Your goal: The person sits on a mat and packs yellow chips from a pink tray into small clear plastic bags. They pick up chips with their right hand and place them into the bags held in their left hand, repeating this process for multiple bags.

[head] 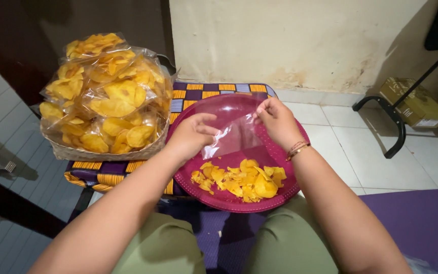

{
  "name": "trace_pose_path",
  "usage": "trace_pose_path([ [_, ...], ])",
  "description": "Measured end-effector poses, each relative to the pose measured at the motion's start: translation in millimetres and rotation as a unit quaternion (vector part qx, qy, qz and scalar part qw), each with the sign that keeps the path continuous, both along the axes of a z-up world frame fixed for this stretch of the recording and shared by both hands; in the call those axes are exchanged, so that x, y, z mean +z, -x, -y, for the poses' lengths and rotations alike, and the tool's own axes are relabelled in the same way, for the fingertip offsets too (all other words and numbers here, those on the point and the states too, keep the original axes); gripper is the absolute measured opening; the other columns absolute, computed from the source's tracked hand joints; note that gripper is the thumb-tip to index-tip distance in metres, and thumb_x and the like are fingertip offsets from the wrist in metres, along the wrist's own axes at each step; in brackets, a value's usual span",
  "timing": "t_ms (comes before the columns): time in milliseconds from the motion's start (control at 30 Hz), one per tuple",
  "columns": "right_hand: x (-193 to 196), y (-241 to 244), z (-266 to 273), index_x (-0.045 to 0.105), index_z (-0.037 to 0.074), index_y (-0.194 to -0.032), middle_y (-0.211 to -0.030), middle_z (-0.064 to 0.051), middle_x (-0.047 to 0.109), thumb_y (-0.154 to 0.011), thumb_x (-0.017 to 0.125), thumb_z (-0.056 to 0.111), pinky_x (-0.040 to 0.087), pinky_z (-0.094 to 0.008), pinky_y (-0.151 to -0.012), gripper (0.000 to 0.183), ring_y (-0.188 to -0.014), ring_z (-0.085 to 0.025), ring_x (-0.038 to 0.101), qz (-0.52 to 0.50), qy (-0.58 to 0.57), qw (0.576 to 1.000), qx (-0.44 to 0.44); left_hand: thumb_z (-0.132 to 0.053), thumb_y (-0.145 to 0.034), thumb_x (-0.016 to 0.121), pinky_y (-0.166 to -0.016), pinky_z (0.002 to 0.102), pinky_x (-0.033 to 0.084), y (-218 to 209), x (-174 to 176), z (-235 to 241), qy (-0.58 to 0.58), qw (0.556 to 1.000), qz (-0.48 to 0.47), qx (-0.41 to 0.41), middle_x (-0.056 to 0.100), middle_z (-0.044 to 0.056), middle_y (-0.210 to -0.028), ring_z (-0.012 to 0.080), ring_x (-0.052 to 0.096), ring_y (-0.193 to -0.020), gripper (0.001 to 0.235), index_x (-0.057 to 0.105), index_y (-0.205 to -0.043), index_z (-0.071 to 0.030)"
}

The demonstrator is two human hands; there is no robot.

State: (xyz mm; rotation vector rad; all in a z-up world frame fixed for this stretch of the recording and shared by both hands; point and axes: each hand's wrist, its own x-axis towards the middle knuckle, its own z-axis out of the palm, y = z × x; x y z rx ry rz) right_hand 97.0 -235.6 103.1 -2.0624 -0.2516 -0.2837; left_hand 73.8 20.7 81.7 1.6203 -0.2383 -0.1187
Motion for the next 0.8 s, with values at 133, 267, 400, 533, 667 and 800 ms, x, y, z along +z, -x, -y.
trace_pose_path([
  [133,-6.5,-8.2,4.9,0.064,0.007,-0.109,-0.089,-0.007,0.073,-0.101,0.058,0.006,0.055,-0.031,-0.081,0.010,-0.084,-0.016,0.070,0.061,0.013,0.998,0.022,-0.004,-0.065,0.085,-0.103,0.046,0.053,17.9,31.3,2.4,-0.097,0.987,0.074,0.107,0.059,0.024,-0.137,0.0371,0.060,-0.126,0.103,0.033,-0.155,-0.005],
  [267,5.0,4.5,-3.2,0.071,0.013,-0.106,-0.093,-0.008,0.074,-0.097,0.065,0.006,0.056,-0.039,-0.087,0.013,-0.097,-0.028,0.072,0.163,0.184,0.969,0.015,-0.001,-0.077,0.083,-0.110,0.059,0.042,23.4,51.7,2.2,-0.179,0.960,0.166,0.140,0.046,0.028,-0.147,0.0484,0.042,-0.139,0.095,0.030,-0.156,-0.004],
  [400,10.8,16.4,-13.3,0.068,0.009,-0.101,-0.094,-0.012,0.072,-0.092,0.064,0.001,0.054,-0.046,-0.090,0.013,-0.100,-0.035,0.068,0.229,0.249,0.936,0.098,-0.009,-0.071,0.089,-0.109,0.060,0.042,28.5,48.8,16.2,-0.255,0.946,0.196,0.044,0.051,0.024,-0.146,0.0441,0.044,-0.139,0.103,0.032,-0.157,-0.008],
  [533,12.0,22.2,-19.7,0.066,0.010,-0.100,-0.090,-0.011,0.069,-0.090,0.065,0.005,0.054,-0.047,-0.086,0.011,-0.097,-0.034,0.066,0.257,0.259,0.924,0.112,-0.029,-0.071,0.091,-0.116,0.060,0.031,27.4,39.6,15.1,-0.257,0.938,0.223,-0.066,0.042,0.029,-0.153,0.0471,0.037,-0.143,0.115,0.022,-0.160,-0.007],
  [667,11.4,25.6,-23.3,0.066,0.013,-0.102,-0.094,-0.006,0.069,-0.095,0.061,0.007,0.052,-0.043,-0.088,0.011,-0.099,-0.030,0.066,0.280,0.260,0.921,0.077,-0.025,-0.076,0.084,-0.115,0.059,0.034,18.2,22.2,23.9,-0.203,0.951,0.200,-0.117,0.040,0.034,-0.152,0.0490,0.040,-0.139,0.112,0.013,-0.162,-0.010],
  [800,15.3,32.5,-27.1,0.067,0.012,-0.104,-0.093,-0.006,0.068,-0.096,0.059,0.004,0.052,-0.043,-0.087,0.014,-0.096,-0.031,0.067,0.324,0.222,0.918,0.056,-0.002,-0.094,0.057,-0.103,0.048,0.052,16.7,17.5,26.7,-0.093,0.973,0.186,-0.097,0.071,0.028,-0.113,0.0389,0.066,-0.117,0.065,0.036,-0.155,-0.013],
])
